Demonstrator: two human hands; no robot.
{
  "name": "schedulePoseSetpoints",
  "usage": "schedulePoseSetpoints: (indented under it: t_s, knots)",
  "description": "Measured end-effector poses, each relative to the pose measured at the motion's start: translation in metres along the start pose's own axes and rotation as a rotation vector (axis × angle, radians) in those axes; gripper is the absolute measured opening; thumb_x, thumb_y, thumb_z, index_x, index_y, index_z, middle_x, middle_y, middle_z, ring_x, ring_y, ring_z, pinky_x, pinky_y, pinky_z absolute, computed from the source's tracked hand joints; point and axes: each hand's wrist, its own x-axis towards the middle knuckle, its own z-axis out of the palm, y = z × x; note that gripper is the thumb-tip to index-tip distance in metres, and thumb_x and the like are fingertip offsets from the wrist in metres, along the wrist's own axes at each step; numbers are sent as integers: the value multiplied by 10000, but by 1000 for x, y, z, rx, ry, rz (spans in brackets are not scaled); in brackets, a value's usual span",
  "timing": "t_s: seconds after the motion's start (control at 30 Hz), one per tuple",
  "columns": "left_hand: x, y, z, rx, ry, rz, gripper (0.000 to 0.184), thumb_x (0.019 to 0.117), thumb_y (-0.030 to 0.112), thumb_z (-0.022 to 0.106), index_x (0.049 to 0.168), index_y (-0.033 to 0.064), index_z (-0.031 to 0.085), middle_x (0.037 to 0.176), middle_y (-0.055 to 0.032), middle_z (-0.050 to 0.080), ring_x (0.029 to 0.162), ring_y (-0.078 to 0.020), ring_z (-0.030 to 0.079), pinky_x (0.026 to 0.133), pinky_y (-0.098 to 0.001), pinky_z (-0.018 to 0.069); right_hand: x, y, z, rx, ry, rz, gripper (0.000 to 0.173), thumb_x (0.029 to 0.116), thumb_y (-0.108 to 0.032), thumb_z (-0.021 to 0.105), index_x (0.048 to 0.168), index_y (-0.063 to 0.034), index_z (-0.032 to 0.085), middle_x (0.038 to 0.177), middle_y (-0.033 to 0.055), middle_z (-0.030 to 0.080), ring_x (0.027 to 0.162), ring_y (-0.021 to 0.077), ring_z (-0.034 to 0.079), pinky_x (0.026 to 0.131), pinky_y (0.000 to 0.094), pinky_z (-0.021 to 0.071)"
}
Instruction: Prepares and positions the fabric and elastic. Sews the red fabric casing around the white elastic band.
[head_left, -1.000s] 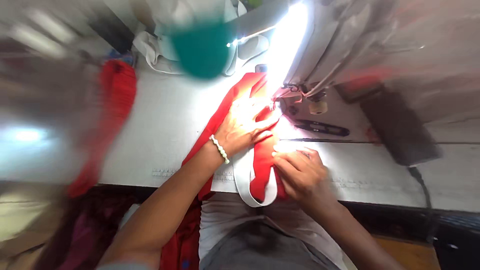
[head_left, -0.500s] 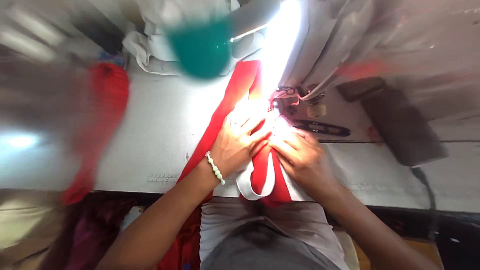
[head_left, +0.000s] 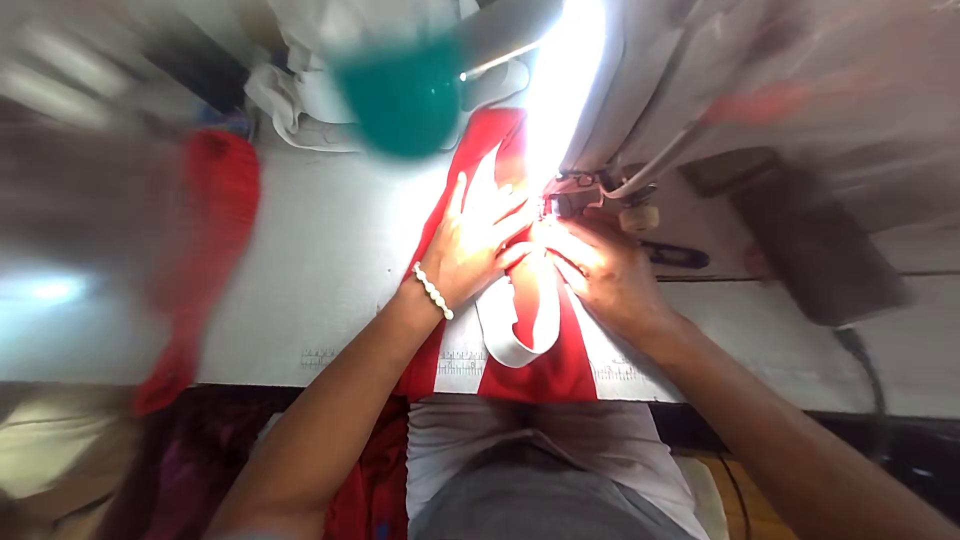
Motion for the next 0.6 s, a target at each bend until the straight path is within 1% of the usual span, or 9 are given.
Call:
schedulePoseSetpoints:
  t_s: [0.1, 0.17, 0.23, 0.3, 0.33, 0.4, 0.47, 0.53, 0.6]
  knots:
    - [8, -2, -1, -9, 3, -15, 290, 969, 227, 644, 1188, 69, 751, 1328, -142, 683, 1294, -352, 611, 1158, -703, 236, 5, 4, 3, 18, 0, 44, 203, 971, -68, 609, 1093, -16, 761, 1072, 176, 746, 1016, 341, 712, 903, 492, 545]
    - [7, 6, -3, -1, -28, -26, 285, 992, 185, 616, 1204, 38, 738, 1323, -154, 672, 1307, -349, 583, 1188, -572, 303, 6, 4, 4, 42, 2, 79, 202, 972, -73, 613, 1095, -23, 765, 1093, 177, 742, 1039, 343, 705, 923, 493, 542]
    - [-3, 20, -5, 5, -40, -20, 292, 1019, 191, 557, 1180, 21, 732, 1233, -142, 685, 1194, -309, 622, 1061, -455, 460, 5, 3, 5, 48, 11, 99, 196, 971, -73, 622, 1091, -30, 770, 1088, 177, 740, 1029, 345, 706, 902, 492, 557]
    - [-26, 33, -13, -9, -78, -48, 365, 1044, 292, 473, 1132, 41, 723, 1122, -126, 702, 1056, -286, 664, 899, -446, 524, 5, 1, 4, 34, -5, 119, 179, 975, -72, 630, 1091, -41, 763, 1070, 178, 734, 1027, 356, 699, 892, 510, 555]
    - [-42, 40, -18, -13, -107, -73, 430, 1062, 357, 421, 1073, 54, 726, 1077, -119, 709, 1011, -279, 672, 855, -453, 526, 5, 0, 4, 20, -17, 125, 181, 981, -75, 627, 1102, -42, 758, 1068, 185, 732, 1036, 368, 696, 897, 526, 553]
    - [-82, 59, -29, 25, -145, -101, 601, 1079, 484, 335, 847, 66, 699, 893, -109, 668, 860, -281, 661, 752, -460, 510, 5, 0, 4, -17, -48, 109, 203, 1004, -98, 594, 1126, -33, 742, 1096, 200, 718, 1080, 385, 673, 935, 548, 526]
    - [-123, 88, -40, 100, -179, -126, 730, 1071, 570, 284, 701, 65, 659, 772, -113, 649, 761, -294, 658, 729, -475, 511, 3, -2, 5, -38, -66, 79, 214, 1002, -108, 596, 1140, -24, 736, 1149, 220, 695, 1130, 410, 642, 968, 569, 496]
    - [-157, 118, -47, 148, -202, -206, 761, 1058, 592, 296, 646, 64, 658, 710, -98, 655, 696, -271, 661, 708, -453, 525, -1, -7, 2, -30, -96, 49, 232, 985, -109, 614, 1176, -38, 725, 1230, 222, 668, 1185, 422, 611, 995, 597, 468]
    - [-179, 143, -50, 146, -245, -326, 754, 1049, 577, 319, 664, 44, 688, 650, -100, 663, 606, -259, 671, 627, -437, 540, -9, -18, -3, -7, -103, 47, 301, 965, -97, 619, 1246, -20, 695, 1284, 247, 631, 1199, 446, 595, 983, 633, 451]
